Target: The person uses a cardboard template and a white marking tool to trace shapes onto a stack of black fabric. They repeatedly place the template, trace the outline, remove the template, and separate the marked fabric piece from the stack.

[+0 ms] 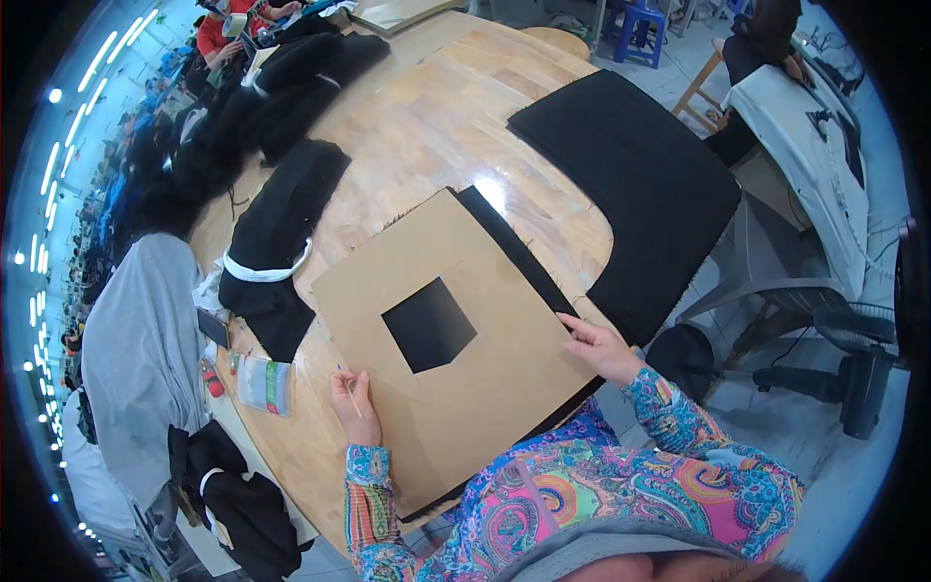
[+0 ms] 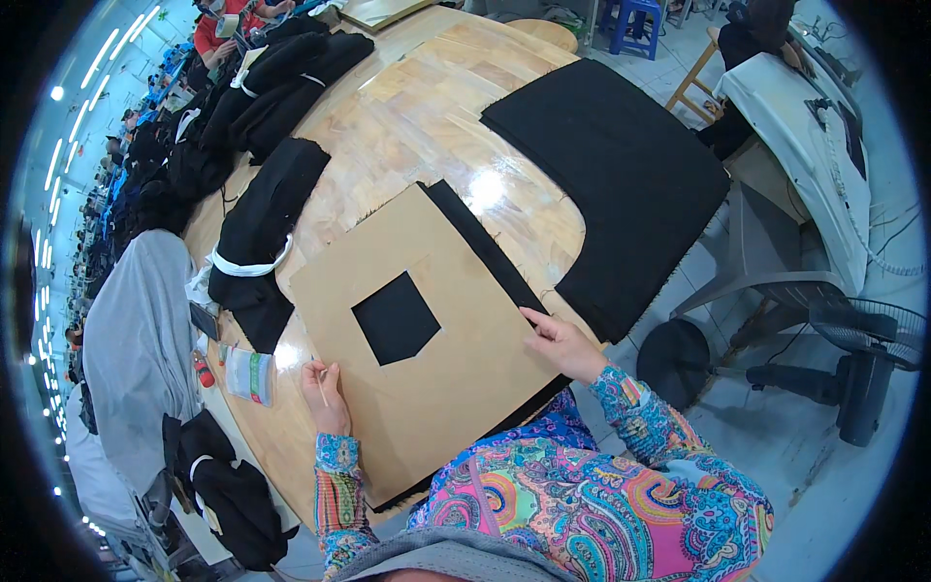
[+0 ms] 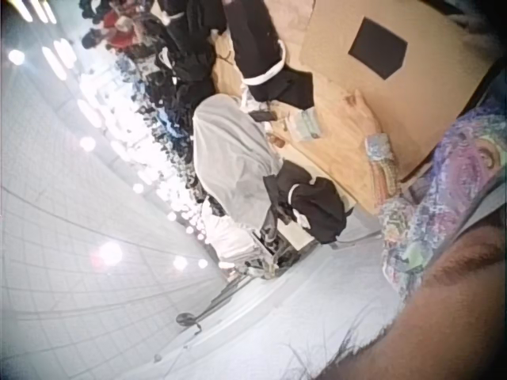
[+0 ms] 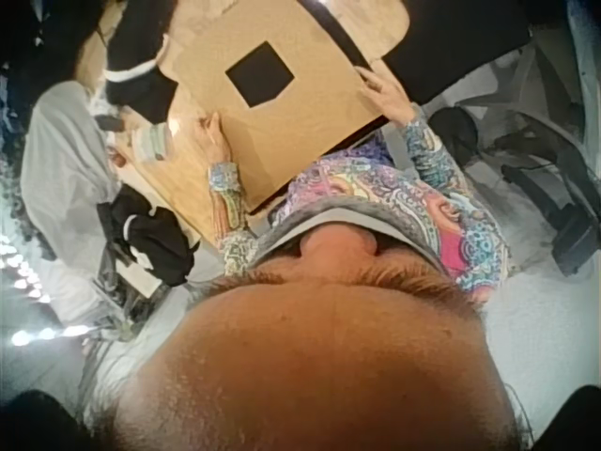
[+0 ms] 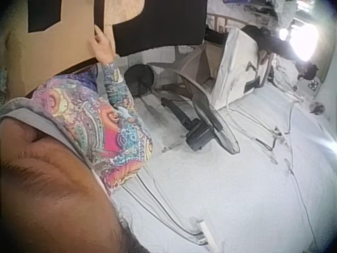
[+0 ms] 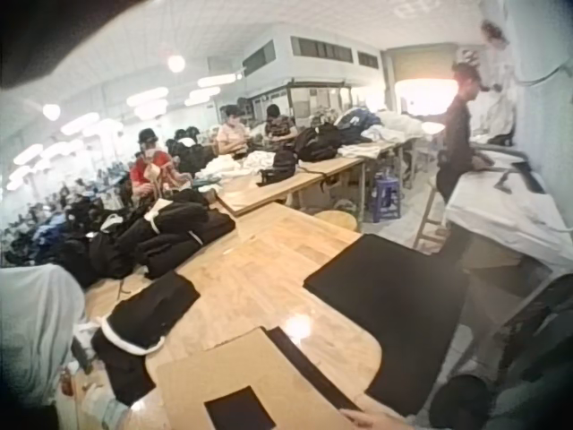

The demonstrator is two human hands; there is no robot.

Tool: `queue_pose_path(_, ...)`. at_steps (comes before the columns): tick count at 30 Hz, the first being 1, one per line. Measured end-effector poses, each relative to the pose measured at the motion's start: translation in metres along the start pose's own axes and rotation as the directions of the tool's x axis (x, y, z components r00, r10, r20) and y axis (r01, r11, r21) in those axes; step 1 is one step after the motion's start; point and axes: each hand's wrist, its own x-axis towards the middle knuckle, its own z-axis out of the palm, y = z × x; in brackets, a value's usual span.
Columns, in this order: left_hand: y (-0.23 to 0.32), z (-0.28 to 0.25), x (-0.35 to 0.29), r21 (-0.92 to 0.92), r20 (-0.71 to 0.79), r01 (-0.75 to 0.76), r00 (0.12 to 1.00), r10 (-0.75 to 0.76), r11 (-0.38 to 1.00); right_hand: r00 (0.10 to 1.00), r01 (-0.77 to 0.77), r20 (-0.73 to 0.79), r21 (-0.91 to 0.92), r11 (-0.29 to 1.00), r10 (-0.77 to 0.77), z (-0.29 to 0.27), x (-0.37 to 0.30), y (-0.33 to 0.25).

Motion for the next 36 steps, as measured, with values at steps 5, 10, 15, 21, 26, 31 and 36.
queue_pose_path(5,0.023,0.01,0.033,0.707,0.107,-0.44,0.841,0.531,0.554,0.999,-0.034,0.015,0.009,0.999,0.034,-0.001,0.003,0.006)
queue_pose_path(10,0.045,0.085,0.107,0.445,0.391,-0.616,0.787,0.477,0.65,0.999,-0.033,0.007,0.023,0.999,0.033,0.0,0.002,0.008)
queue_pose_path(15,0.028,0.188,0.167,0.495,0.534,-0.767,0.639,0.554,0.408,1.0,-0.014,0.013,0.037,0.999,0.013,0.002,0.004,0.012)
queue_pose_path(21,0.024,0.228,0.174,0.543,0.541,-0.655,0.752,0.378,0.526,1.0,-0.006,0.001,0.043,0.999,0.006,0.0,0.001,0.015)
queue_pose_path(26,0.022,0.228,0.173,0.543,0.538,-0.674,0.737,0.41,0.501,1.0,-0.018,-0.017,0.144,0.989,0.021,0.004,0.003,0.019)
queue_pose_path(31,0.029,0.228,0.173,0.544,0.553,-0.643,0.758,0.346,0.539,1.0,-0.008,-0.01,0.147,0.989,0.009,0.004,0.002,0.018)
queue_pose_path(36,0.025,0.226,0.176,0.531,0.531,-0.639,0.763,0.369,0.557,1.0,0.002,-0.031,0.187,0.982,0.004,0.009,0.004,0.014)
